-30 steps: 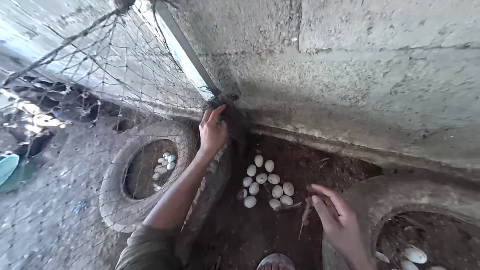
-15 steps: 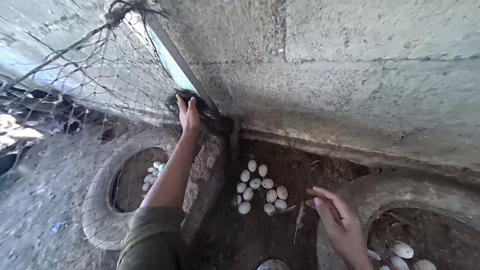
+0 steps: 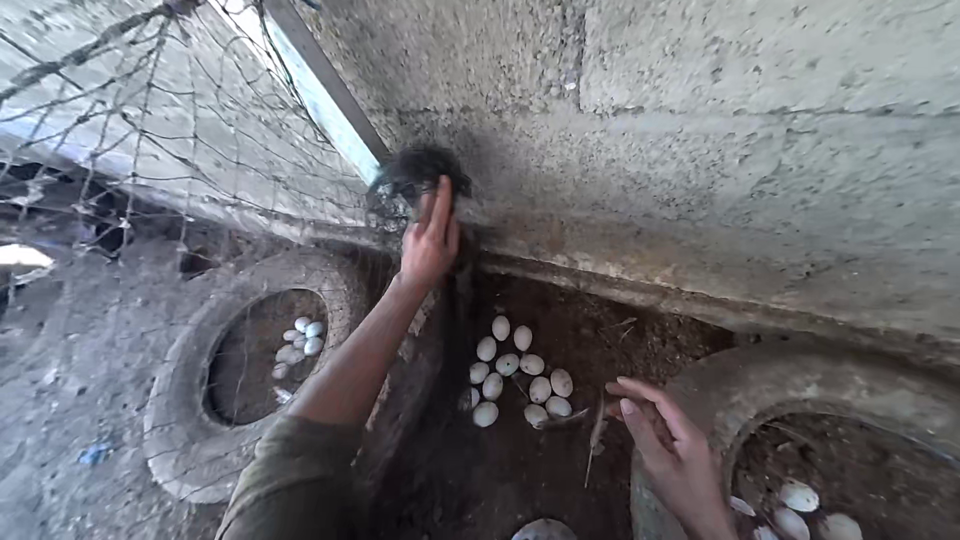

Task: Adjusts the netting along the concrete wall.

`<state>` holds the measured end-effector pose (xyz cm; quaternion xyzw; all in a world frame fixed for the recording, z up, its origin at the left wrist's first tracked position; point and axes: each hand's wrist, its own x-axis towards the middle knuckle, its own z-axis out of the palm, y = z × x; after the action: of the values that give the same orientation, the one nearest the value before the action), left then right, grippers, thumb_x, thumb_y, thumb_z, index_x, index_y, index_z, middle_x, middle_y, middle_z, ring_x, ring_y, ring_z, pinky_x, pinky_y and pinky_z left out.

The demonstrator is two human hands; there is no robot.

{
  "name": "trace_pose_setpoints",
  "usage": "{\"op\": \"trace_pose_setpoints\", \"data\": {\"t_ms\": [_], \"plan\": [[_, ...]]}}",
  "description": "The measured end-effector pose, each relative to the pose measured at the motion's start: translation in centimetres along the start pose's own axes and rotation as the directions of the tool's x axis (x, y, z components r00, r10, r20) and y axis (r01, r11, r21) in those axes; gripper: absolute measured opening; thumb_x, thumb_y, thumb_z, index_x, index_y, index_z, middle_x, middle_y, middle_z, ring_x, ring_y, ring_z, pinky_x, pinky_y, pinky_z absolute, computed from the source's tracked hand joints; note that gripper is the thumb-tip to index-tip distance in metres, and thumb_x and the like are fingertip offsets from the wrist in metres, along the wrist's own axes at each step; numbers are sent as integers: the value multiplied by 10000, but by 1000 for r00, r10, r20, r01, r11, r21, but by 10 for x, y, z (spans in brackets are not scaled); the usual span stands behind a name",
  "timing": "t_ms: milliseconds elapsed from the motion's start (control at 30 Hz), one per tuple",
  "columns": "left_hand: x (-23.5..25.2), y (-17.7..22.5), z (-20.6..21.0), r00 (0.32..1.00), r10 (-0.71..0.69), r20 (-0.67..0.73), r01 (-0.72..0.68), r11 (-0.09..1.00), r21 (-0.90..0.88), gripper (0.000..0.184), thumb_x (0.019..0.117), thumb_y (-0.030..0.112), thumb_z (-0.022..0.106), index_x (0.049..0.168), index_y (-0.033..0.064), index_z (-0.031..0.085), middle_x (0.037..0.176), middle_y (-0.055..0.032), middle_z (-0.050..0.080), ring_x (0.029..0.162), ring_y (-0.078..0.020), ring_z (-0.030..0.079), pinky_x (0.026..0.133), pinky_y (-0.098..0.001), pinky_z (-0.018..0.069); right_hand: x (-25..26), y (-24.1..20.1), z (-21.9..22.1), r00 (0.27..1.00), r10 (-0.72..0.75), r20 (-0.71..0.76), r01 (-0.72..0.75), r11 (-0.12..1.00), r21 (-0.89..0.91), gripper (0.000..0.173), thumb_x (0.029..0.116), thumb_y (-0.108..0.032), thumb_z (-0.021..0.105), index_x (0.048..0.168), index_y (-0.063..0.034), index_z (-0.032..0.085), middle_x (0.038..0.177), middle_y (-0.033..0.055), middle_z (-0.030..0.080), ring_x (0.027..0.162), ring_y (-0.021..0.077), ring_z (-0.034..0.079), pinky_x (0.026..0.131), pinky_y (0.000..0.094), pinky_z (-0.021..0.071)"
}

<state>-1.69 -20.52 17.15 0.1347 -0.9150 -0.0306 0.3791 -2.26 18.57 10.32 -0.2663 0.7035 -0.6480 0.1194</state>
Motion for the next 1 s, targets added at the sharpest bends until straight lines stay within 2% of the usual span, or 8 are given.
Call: {"op": "trace_pose_setpoints", "data": {"t_ms": [33,167,333,433,500,700,767,1000], "plan": [[12,-2,4,998,52,30,-53,998,16,504,1033,124,532,1515,-4,462,1347,-316,610,972,-462,720,776,-571,589,1,-1,0,1000,-2,0,2,1000,2,291,1018,-122,557,1254,24,646,1109,65,753,897,85,739,779,256,635],[74,-11,-8,986,165,30,-167,971,169,487,1030,67,478,1517,64,490,1435,-274,566,1277,-460,592,1090,-606,434,4,-2,-2,999,-36,-19,37,998,43,277,1027,-150,574,1263,-28,652,1125,32,754,904,86,738,804,265,634],[149,-19,-53,945,252,209,-314,881,354,456,1012,9,469,1455,64,558,1499,-237,519,1394,-458,479,1177,-605,319,13,-6,-1,995,-51,-83,59,994,93,277,1025,-160,583,1262,-34,654,1118,27,755,900,98,743,803,279,641],[163,-24,-79,910,273,311,-380,849,366,395,1033,91,507,1419,72,592,1471,-222,551,1374,-464,495,1154,-626,338,21,-18,1,992,-83,-93,92,991,97,295,1021,-161,579,1253,9,644,1109,47,755,901,92,740,801,265,636],[168,-23,-96,918,166,361,-303,880,367,412,1049,190,542,1437,54,572,1466,-262,536,1384,-491,466,1197,-650,238,22,-26,2,989,-120,-82,128,986,104,300,1022,-177,582,1249,8,648,1119,53,754,916,90,739,811,264,634],[187,-20,-121,922,277,270,-366,850,378,394,985,229,638,1350,82,655,1413,-247,591,1340,-466,533,1165,-738,201,37,-66,0,976,-217,29,215,975,59,309,1002,-159,594,1268,-14,654,1169,86,731,938,94,726,820,264,622],[205,-6,-134,906,165,390,-336,841,425,436,979,246,663,1400,141,626,1463,-216,559,1370,-455,501,1174,-736,164,52,-85,-8,963,-261,61,261,965,11,322,1008,-197,596,1274,-26,654,1175,84,726,942,88,722,825,264,623],[265,0,-199,761,116,638,-511,713,480,276,1005,10,549,1242,55,684,1126,-230,706,1087,-464,656,1210,-694,138,80,-151,-36,955,-292,59,296,951,-89,404,1040,-330,570,1296,-25,636,1183,67,725,959,87,716,830,263,619]]}}
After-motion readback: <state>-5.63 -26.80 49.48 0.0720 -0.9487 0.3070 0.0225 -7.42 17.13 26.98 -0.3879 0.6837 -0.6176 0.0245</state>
